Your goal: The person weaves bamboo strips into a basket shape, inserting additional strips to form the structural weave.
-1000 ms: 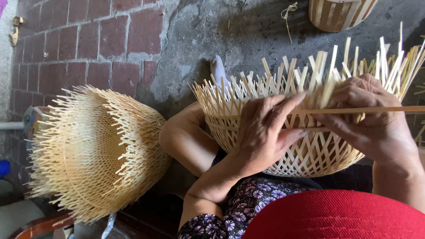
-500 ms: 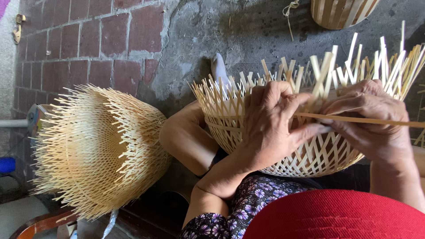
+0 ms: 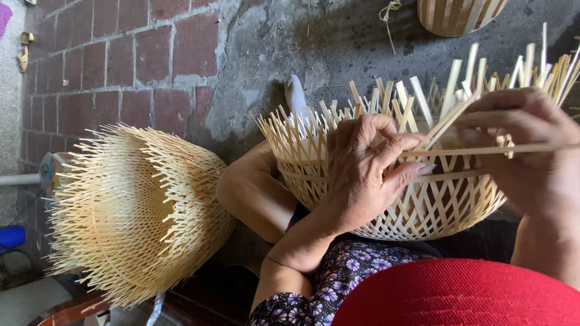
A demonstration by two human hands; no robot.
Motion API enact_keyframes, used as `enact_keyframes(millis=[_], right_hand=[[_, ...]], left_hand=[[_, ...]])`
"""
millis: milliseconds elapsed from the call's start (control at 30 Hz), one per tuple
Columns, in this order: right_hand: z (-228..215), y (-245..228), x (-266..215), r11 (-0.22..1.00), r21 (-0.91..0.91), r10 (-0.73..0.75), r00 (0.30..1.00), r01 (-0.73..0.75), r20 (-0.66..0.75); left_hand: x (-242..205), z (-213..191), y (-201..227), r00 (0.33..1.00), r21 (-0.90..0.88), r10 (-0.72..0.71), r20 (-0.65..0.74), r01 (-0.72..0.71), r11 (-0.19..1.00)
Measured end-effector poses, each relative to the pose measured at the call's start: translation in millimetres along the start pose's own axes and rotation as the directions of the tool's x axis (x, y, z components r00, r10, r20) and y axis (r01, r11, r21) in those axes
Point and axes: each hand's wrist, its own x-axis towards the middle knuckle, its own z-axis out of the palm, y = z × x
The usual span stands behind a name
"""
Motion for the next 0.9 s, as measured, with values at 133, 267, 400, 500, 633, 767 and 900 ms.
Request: enact_keyframes(millis=[133, 267, 400, 500, 633, 767, 900], right_hand=[[12.2, -1.0, 0.3, 0.892, -0.448, -0.083, 0.996, 0.055, -0.043], [6.3, 5.4, 10.7, 0.862, 0.491, 0.127, 0.992, -0.123, 0.027], [6.4, -2.8, -1.6, 0.993, 0.045, 0.109, 0.992, -0.112, 0.058], [25.0, -0.3, -1.9, 0.983, 0.116, 0.151, 0.987, -0.143, -0.061], [27.3, -6.7, 2.2, 0.904, 0.412, 0.158, 0.984, -0.113, -0.077], [25.3, -8.3, 5.5, 0.991, 0.025, 0.131, 0.991, -0.130, -0.040], [32.5, -10.9, 7.2, 0.986, -0.113, 0.118, 0.992, -0.121, -0.035]], left_hand=[[-0.7, 1.7, -1.2, 1.000, 0.007, -0.004, 0.020, 0.004, 1.000], [-1.1, 3.5, -4.0, 1.000, 0.031, 0.007, 0.014, -0.007, 0.999], [-5.0, 6.4, -7.8, 1.000, 0.029, 0.013, 0.009, -0.013, 0.999], [-5.5, 11.9, -8.9, 0.999, 0.036, 0.040, -0.022, -0.039, 0.999], [-6.4, 15.3, -11.7, 0.999, -0.054, 0.005, -0.054, -0.008, 0.999], [-9.2, 13.1, -8.6, 0.998, -0.079, -0.046, -0.050, 0.042, 0.996], [-8.5, 14.8, -9.2, 0.997, -0.094, -0.030, -0.075, 0.023, 0.995]])
